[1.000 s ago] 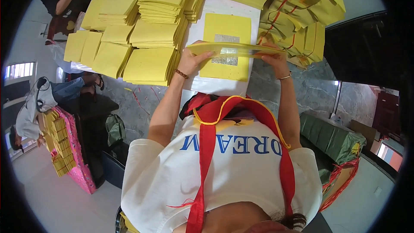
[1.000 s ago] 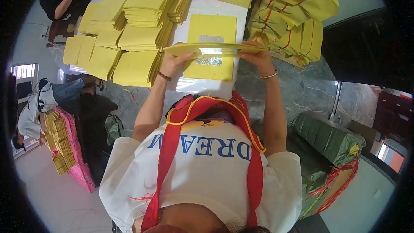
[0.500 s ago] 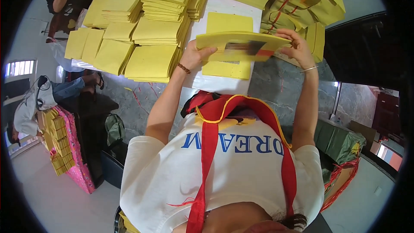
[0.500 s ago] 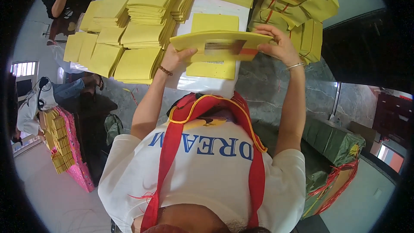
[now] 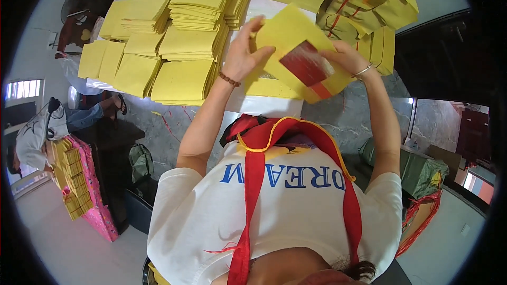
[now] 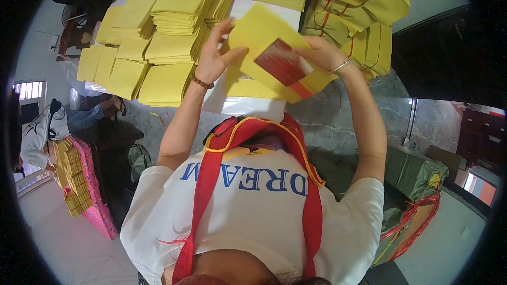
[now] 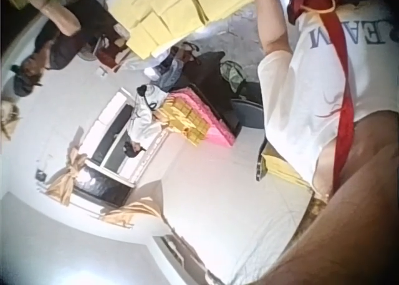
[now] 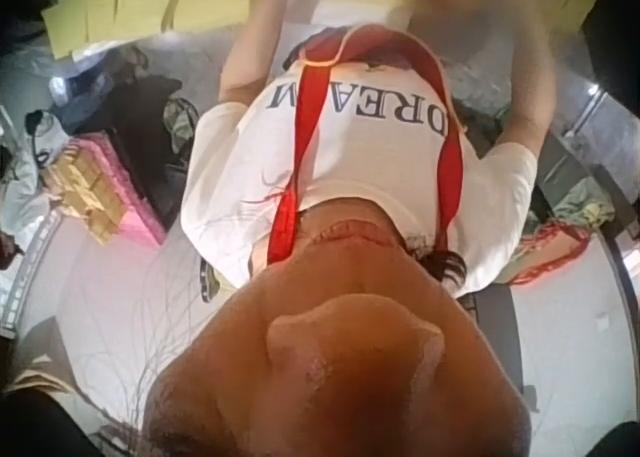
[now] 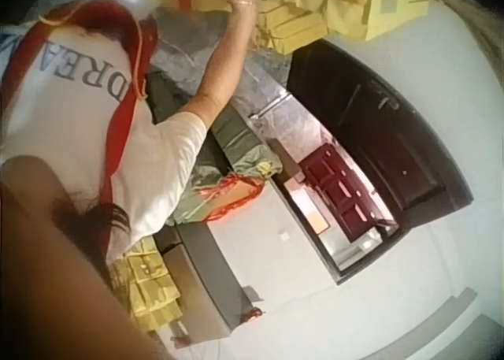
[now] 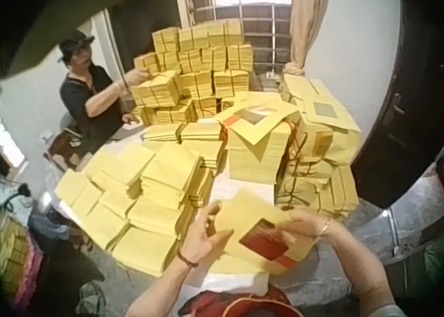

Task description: Folding yellow joss paper sheets into stacks.

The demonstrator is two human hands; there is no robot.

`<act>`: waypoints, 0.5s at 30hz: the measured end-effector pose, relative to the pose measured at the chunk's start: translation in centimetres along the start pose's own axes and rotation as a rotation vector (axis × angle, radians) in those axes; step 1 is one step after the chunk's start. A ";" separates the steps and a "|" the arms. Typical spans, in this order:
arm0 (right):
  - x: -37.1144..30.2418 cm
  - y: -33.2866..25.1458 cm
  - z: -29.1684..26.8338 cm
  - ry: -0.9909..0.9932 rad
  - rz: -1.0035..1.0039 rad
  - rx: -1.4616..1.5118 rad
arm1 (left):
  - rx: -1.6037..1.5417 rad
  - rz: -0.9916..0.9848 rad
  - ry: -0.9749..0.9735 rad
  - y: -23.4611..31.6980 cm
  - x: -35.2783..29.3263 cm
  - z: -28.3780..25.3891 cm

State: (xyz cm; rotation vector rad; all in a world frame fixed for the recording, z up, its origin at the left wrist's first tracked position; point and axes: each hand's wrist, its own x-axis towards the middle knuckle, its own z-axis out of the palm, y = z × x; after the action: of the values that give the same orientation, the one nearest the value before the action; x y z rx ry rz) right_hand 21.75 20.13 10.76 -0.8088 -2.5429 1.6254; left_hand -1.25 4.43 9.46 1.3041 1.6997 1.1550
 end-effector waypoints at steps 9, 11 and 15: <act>0.9 4.8 6.3 0.201 0.341 1.085 | 0.753 0.773 0.199 -2.8 -3.1 2.2; 0.7 5.4 7.7 0.100 0.388 1.173 | 0.779 0.728 0.170 -2.8 -3.8 2.6; -0.6 5.9 10.0 0.132 0.460 1.206 | 0.677 0.651 0.026 -5.8 -4.8 2.6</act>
State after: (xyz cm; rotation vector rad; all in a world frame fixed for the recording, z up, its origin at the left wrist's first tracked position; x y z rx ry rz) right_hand 21.82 13.36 1.33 -1.2117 -0.8925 2.5490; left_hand 0.30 -0.12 3.15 2.3956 1.8129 0.9380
